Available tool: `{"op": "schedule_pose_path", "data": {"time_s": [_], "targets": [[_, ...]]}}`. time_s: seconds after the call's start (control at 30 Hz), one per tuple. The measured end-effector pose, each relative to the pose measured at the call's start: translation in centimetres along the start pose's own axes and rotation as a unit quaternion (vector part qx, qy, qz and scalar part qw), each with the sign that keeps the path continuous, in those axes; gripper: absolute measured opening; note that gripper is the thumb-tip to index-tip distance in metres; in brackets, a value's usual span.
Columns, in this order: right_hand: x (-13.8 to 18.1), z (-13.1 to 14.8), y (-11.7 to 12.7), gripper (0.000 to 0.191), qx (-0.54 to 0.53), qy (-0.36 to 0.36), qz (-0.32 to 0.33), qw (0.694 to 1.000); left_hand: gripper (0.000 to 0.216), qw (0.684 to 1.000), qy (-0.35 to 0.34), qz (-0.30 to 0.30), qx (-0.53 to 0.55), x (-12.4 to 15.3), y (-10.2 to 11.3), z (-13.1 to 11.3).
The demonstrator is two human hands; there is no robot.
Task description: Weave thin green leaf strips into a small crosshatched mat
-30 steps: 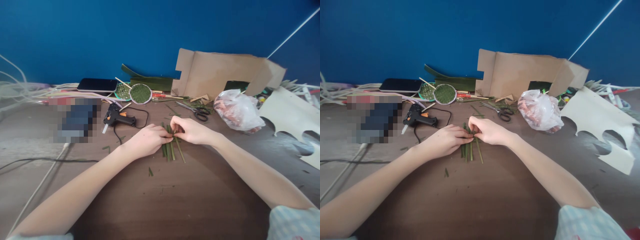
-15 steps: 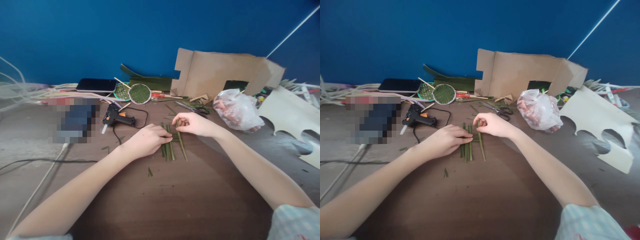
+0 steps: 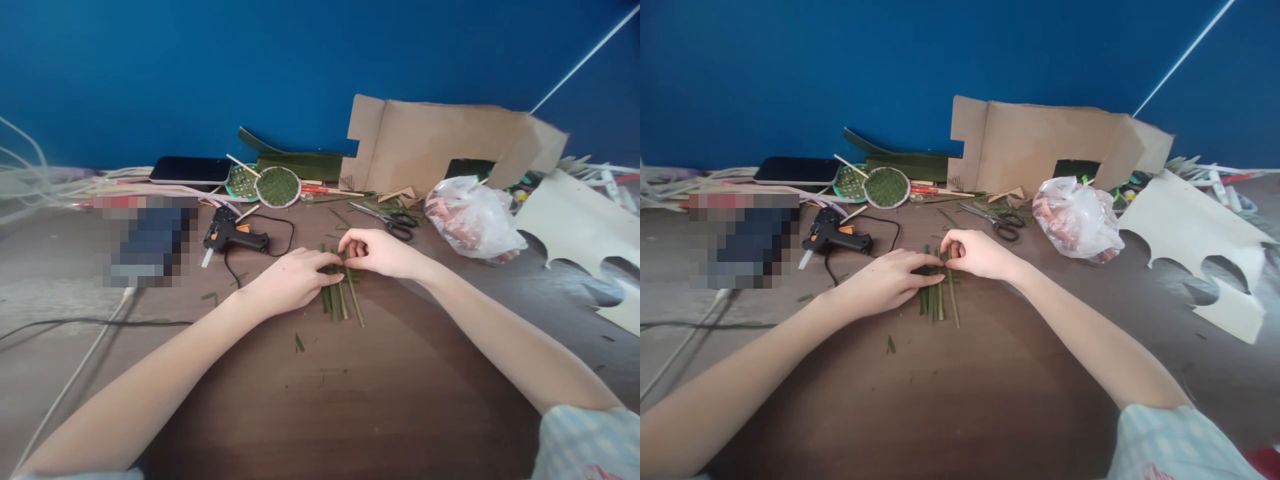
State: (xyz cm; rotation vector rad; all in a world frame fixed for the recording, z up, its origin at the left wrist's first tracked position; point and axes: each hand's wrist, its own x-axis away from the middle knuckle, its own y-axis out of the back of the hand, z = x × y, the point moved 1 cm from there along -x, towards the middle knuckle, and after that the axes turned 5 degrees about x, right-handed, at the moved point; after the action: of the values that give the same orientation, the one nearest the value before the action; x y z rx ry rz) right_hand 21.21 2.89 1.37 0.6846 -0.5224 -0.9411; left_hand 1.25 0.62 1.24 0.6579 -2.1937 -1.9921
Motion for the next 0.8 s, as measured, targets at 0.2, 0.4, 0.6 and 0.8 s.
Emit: {"op": "schedule_pose_path", "data": {"time_s": [0.2,0.4,0.6,0.8], "targets": [[0.0,0.4,0.3,0.018,0.007,-0.008,0.002,1.0,0.033,1.0,0.013,0.0,0.011,0.0,0.0,0.0],[0.2,1.0,0.1,0.016,0.009,-0.023,-0.016,1.0,0.032,1.0,0.013,-0.006,0.01,0.0,0.1,-0.1],[0.2,0.9,-0.1,0.016,0.02,-0.017,-0.029,0.999,0.033,1.0,0.002,-0.008,0.02,-0.1,0.0,0.0],[0.2,0.9,-0.2,0.016,0.035,-0.008,-0.032,0.999,0.034,0.999,0.005,-0.009,0.039,-0.2,0.1,0.1]]}}
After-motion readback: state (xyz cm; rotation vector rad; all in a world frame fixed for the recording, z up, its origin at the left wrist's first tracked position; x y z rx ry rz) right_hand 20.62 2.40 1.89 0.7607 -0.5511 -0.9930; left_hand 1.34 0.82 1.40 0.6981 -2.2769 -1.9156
